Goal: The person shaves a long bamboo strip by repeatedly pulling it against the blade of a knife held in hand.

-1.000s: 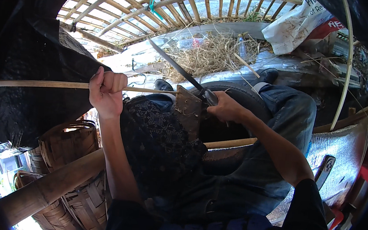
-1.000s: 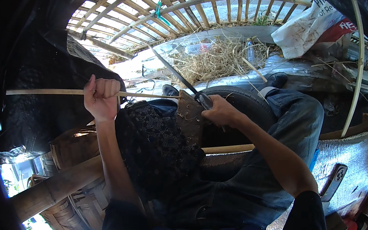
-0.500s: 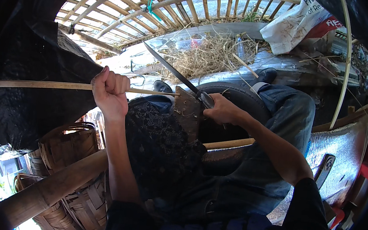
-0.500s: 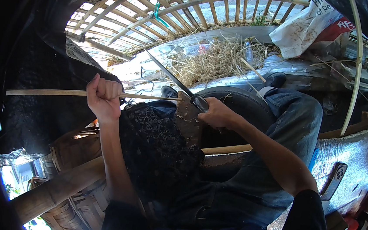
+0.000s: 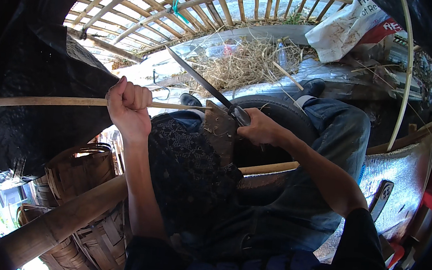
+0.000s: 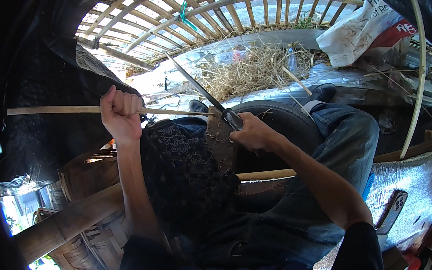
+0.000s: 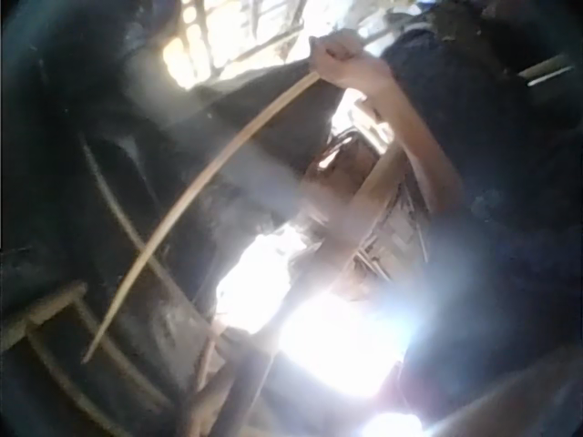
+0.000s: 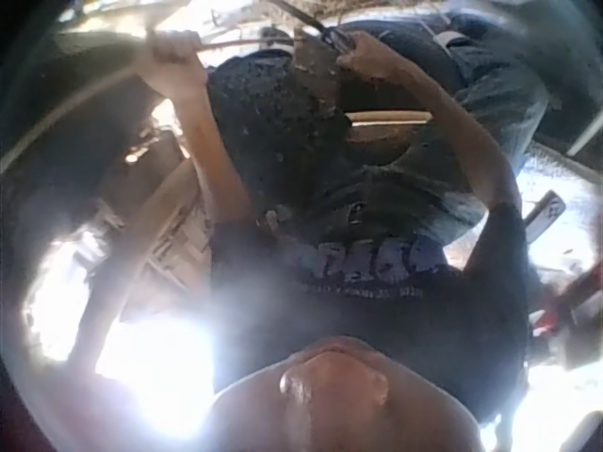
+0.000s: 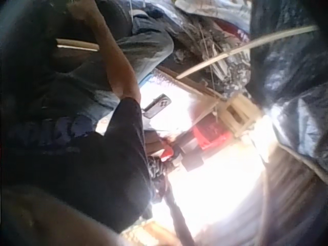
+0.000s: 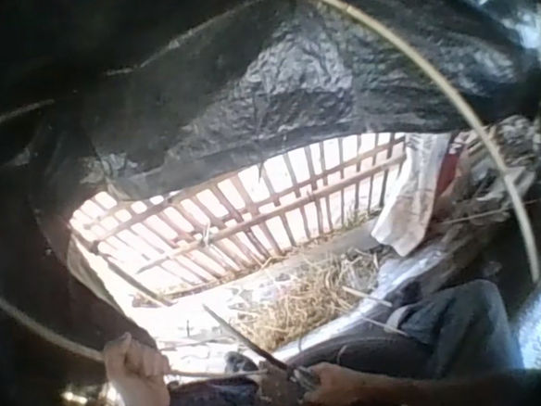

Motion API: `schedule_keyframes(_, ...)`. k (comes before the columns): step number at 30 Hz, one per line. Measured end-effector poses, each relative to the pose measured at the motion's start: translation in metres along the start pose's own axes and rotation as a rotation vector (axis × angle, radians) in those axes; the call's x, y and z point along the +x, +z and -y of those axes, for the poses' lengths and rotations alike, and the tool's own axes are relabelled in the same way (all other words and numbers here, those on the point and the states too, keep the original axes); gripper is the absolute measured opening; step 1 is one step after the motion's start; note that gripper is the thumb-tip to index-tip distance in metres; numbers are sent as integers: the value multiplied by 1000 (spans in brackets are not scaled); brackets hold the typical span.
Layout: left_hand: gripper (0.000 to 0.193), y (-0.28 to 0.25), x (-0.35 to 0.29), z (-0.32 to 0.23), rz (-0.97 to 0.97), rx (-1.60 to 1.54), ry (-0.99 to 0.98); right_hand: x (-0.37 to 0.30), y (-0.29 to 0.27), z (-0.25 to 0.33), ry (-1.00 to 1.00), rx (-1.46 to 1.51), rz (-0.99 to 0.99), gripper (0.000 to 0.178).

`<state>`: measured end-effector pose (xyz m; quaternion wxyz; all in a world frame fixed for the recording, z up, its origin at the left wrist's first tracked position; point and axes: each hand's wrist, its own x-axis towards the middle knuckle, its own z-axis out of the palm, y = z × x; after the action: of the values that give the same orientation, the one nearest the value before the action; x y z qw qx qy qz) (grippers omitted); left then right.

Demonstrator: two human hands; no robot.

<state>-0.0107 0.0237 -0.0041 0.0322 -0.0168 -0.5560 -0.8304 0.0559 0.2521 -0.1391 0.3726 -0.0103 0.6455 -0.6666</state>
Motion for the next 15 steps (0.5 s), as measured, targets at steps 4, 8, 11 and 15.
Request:
schedule_keyframes(4, 44, 1, -1, 2, -27, 34, 23, 2, -3, -6, 0, -20, 38, 17)
schedule_keyframes(8, 43, 4, -1, 8, -7, 31, 17, 0, 0, 0, 24, -49, 27, 15)
schedule_keyframes(11, 43, 6, -1, 7, -31, 52, 32, -7, 8, 16, -40, -14, 61, 14)
schedule_keyframes(15, 43, 7, -1, 7, -32, 26, 42, -17, 14, 48, -89, 135, 145, 12)
